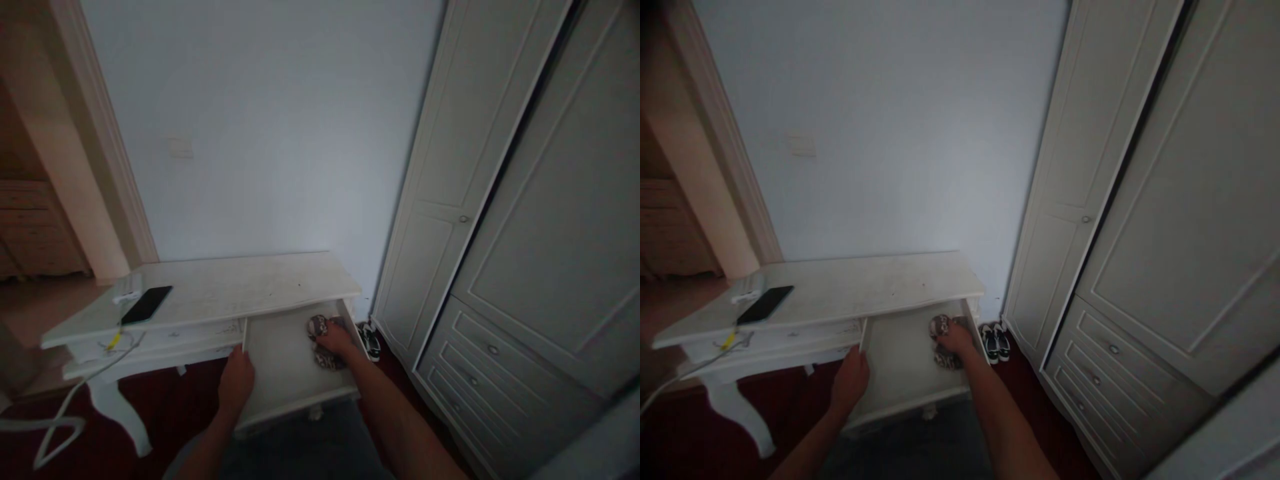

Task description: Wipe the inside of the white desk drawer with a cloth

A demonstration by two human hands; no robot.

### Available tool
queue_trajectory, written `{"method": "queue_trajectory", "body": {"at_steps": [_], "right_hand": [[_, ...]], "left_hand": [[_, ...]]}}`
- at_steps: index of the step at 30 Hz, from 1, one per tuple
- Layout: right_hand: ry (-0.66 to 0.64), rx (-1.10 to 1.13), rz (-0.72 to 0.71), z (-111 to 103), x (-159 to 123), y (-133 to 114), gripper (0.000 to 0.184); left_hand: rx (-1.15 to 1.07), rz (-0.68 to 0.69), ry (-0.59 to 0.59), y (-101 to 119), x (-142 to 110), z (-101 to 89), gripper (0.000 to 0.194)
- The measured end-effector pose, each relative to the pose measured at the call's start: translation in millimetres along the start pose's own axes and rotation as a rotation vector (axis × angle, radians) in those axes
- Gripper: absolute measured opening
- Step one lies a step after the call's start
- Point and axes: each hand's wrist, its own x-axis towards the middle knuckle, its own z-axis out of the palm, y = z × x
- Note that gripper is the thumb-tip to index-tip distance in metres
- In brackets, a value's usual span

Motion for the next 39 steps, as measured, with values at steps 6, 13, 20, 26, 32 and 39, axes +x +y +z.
{"method": "queue_trajectory", "body": {"at_steps": [6,13,20,26,32,39], "right_hand": [[-0.201,-0.037,-0.190,16,-30,-8,0.078],[-0.285,-0.072,-0.425,57,-32,-89,0.073],[-0.281,-0.006,-0.466,75,-17,-122,0.065],[-0.249,0.086,-0.375,73,-4,-115,0.067],[-0.173,0.144,-0.273,72,2,-121,0.067],[-0.105,0.179,-0.191,71,8,-122,0.066]], "left_hand": [[-0.013,-0.012,-0.006,3,2,-1.0,0.031],[0.004,-0.012,0.003,4,1,-1.5,0.034],[0.035,-0.019,0.008,0,2,1.6,0.032],[0.005,-0.023,0.006,0,2,0.2,0.033],[-0.013,-0.027,0.015,1,1,-1.9,0.033],[-0.023,-0.004,0.020,-2,1,-0.2,0.033]]}}
